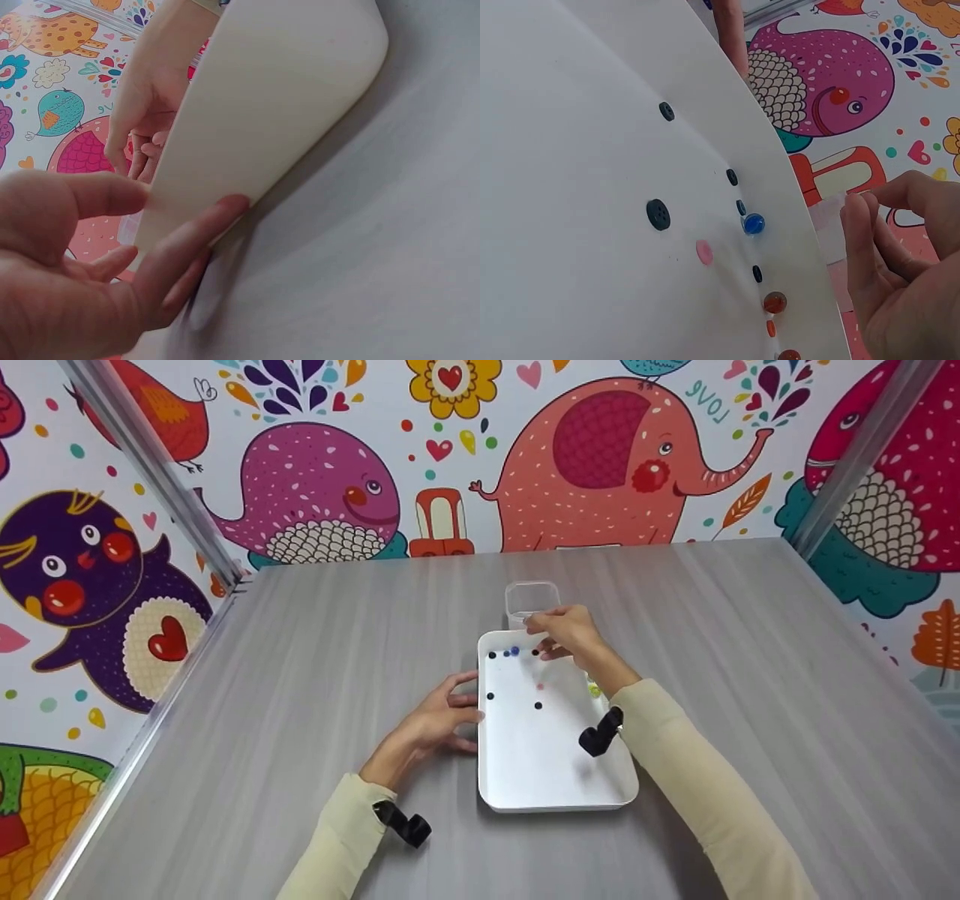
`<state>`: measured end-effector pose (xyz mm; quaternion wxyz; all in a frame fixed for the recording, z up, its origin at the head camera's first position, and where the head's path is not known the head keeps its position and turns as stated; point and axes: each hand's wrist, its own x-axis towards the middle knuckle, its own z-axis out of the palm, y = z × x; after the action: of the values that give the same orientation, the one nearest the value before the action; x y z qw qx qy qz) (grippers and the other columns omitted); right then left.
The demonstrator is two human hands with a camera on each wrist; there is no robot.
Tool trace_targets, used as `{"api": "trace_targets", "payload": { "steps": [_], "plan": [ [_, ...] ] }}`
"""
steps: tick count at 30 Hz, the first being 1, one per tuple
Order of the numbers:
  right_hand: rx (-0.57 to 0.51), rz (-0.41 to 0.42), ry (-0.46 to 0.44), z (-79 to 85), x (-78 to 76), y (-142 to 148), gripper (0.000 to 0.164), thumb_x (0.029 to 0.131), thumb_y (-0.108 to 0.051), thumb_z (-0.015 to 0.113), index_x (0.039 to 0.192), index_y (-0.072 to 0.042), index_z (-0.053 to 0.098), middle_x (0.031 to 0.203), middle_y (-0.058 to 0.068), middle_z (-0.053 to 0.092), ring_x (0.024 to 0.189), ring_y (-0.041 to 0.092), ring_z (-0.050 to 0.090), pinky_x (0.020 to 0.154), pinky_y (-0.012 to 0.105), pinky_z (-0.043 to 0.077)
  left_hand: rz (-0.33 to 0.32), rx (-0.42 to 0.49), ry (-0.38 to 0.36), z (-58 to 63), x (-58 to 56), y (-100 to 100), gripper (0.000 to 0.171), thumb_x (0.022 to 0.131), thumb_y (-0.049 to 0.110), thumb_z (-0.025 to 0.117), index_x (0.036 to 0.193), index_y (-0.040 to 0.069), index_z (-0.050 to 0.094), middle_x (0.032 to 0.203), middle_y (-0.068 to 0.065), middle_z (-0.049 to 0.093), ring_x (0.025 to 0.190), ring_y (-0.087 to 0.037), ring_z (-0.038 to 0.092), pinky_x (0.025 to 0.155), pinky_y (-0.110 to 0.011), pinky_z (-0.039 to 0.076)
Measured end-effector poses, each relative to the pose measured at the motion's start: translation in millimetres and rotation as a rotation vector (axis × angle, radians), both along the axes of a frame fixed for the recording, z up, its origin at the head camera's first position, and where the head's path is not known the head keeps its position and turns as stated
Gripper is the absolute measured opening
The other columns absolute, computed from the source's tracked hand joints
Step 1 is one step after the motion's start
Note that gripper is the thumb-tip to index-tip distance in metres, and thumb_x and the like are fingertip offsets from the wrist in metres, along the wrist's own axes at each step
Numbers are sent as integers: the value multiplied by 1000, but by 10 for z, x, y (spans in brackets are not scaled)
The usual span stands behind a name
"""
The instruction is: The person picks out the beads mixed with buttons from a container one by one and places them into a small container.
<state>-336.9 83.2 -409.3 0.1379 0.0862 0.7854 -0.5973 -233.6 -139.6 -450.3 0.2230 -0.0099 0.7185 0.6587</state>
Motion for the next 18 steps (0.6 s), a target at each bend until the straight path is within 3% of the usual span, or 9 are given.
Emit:
{"api": "trace_targets", "payload": {
  "steps": [9, 18],
  "plan": [
    [7, -24, 37, 59, -18, 87, 30, 93, -24, 67, 114, -3, 66, 118, 17, 70, 57, 11, 60, 55, 22, 59, -17, 14, 0, -29, -4, 8, 73, 93, -4, 60, 156, 16, 30, 143, -26, 49, 112, -29, 64, 70, -44, 65],
    [106, -13, 74, 155, -88, 134, 30, 96, -30, 65, 115, -7, 70, 112, 15, 72, 64, 17, 66, 52, 25, 54, -10, 28, 1, -3, -23, 1, 72, 92, -5, 60, 155, 16, 31, 142, -27, 48, 110, -29, 65, 67, -43, 65]
  ]
}}
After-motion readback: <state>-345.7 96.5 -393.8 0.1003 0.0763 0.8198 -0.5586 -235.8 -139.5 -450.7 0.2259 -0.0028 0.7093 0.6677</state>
